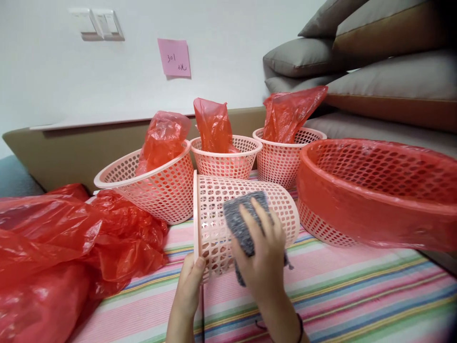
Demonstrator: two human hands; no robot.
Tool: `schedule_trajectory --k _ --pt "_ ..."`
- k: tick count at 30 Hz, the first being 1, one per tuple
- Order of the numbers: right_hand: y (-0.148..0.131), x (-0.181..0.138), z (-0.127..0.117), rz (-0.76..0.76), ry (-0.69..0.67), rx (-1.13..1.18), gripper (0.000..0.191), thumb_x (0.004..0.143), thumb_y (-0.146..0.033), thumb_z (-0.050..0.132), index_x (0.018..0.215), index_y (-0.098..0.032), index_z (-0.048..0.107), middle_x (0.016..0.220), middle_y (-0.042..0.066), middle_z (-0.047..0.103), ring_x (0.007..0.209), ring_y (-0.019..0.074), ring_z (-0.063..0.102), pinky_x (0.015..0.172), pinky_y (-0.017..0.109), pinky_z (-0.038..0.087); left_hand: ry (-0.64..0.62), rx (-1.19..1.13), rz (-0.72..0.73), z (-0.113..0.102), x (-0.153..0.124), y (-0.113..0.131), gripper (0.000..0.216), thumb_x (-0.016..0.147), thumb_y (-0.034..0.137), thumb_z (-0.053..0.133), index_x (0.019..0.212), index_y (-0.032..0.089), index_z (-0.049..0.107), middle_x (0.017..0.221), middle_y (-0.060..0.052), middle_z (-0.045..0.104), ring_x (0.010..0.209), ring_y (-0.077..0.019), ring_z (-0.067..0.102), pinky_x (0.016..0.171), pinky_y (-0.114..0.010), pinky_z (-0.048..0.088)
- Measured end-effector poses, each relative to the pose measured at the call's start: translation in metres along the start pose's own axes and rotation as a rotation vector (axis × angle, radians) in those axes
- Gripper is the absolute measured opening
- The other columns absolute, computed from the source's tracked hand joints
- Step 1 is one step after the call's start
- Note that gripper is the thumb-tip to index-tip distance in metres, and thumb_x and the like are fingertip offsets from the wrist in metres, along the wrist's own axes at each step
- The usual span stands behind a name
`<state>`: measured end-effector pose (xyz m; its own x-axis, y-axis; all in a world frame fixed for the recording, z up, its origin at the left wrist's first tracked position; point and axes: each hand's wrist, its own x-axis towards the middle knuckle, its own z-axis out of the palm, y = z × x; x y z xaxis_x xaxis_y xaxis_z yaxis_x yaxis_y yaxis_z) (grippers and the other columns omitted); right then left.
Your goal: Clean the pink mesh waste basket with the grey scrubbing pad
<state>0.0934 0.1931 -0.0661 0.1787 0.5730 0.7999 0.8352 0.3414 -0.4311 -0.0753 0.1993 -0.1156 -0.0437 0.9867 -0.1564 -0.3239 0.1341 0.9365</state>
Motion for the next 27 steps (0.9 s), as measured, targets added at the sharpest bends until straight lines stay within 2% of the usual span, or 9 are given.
schedule_trajectory --k 3,5,8,13,16,18,21,25,27 --pt "-0.026 -0.002 0.002 -0.089 -0.069 0.062 0.049 0.088 -0.031 0.054 0.137 -0.027 0.052 0.15 0.006 0.046 0.134 0.036 0.039 0.108 0.058 0.034 0.032 -0.012 0.031 0.012 -0.005 0.006 0.063 0.052 0.064 0.083 0.087 0.014 0.071 0.069 -0.006 0.068 0.059 -0.0177 0.059 0.051 -0.025 0.045" --pt "-0.025 -0.001 0.001 -0.093 -0.088 0.078 0.049 0.087 -0.031 0.055 0.136 -0.028 0.052 0.149 0.005 0.047 0.133 0.0346 0.041 0.109 0.056 0.035 0.056 0.016 0.04 0.021 -0.009 0.009 0.059 0.053 0.063 0.082 0.085 0.014 0.072 0.063 -0.004 0.067 0.054 -0.0158 0.057 0.049 -0.024 0.043" --pt "0.002 0.002 -0.002 -0.008 -0.042 0.052 0.047 0.088 -0.034 0.054 0.135 -0.027 0.053 0.146 0.006 0.051 0.13 0.0325 0.046 0.108 0.056 0.036 0.037 0.038 0.066 0.029 -0.011 0.01 0.057 0.056 0.062 0.08 0.083 0.012 0.074 0.069 -0.007 0.071 0.068 -0.0217 0.066 0.064 -0.03 0.053" --pt "0.067 0.002 -0.006 0.292 0.164 0.003 0.046 0.088 -0.042 0.055 0.129 -0.022 0.06 0.139 0.012 0.056 0.13 0.0313 0.05 0.11 0.056 0.036 -0.195 0.06 0.095 0.029 -0.005 0.007 0.058 0.065 0.065 0.073 0.088 0.011 0.077 0.09 -0.015 0.076 0.095 -0.0336 0.07 0.086 -0.043 0.055" --pt "0.081 0.001 -0.006 0.365 0.228 0.037 0.049 0.088 -0.045 0.055 0.129 -0.02 0.06 0.141 0.014 0.054 0.133 0.0311 0.049 0.111 0.055 0.035 -0.212 0.091 0.15 0.028 -0.002 0.003 0.057 0.068 0.062 0.073 0.095 0.011 0.076 0.097 -0.016 0.076 0.102 -0.0339 0.068 0.092 -0.044 0.053" --pt "0.08 0.0 -0.004 0.371 0.24 0.04 0.049 0.087 -0.044 0.055 0.129 -0.019 0.06 0.141 0.014 0.054 0.134 0.0309 0.048 0.112 0.055 0.034 -0.159 0.092 0.196 0.031 -0.003 0.001 0.058 0.07 0.059 0.073 0.106 0.013 0.072 0.104 -0.015 0.074 0.105 -0.0329 0.068 0.09 -0.042 0.055" --pt "0.073 0.0 -0.002 0.372 0.234 0.022 0.049 0.087 -0.043 0.055 0.129 -0.018 0.06 0.142 0.015 0.053 0.134 0.0313 0.048 0.113 0.055 0.033 0.026 0.16 0.424 0.039 -0.006 0.0 0.056 0.08 0.051 0.068 0.123 0.017 0.061 0.112 -0.013 0.071 0.1 -0.0267 0.069 0.08 -0.035 0.058" --pt "0.069 0.001 -0.002 0.378 0.222 0.018 0.048 0.088 -0.043 0.054 0.131 -0.02 0.059 0.142 0.014 0.052 0.135 0.0319 0.047 0.113 0.057 0.033 0.39 0.501 0.968 0.045 -0.008 -0.001 0.057 0.087 0.028 0.065 0.14 0.019 0.044 0.129 -0.016 0.062 0.096 -0.0188 0.068 0.073 -0.027 0.056" --pt "0.069 0.001 -0.002 0.377 0.223 0.018 0.048 0.088 -0.043 0.055 0.131 -0.021 0.059 0.142 0.014 0.052 0.135 0.032 0.047 0.112 0.058 0.034 0.485 0.677 1.179 0.043 -0.007 0.0 0.058 0.087 0.018 0.064 0.141 0.022 0.044 0.143 -0.018 0.052 0.105 -0.0201 0.066 0.075 -0.028 0.056"
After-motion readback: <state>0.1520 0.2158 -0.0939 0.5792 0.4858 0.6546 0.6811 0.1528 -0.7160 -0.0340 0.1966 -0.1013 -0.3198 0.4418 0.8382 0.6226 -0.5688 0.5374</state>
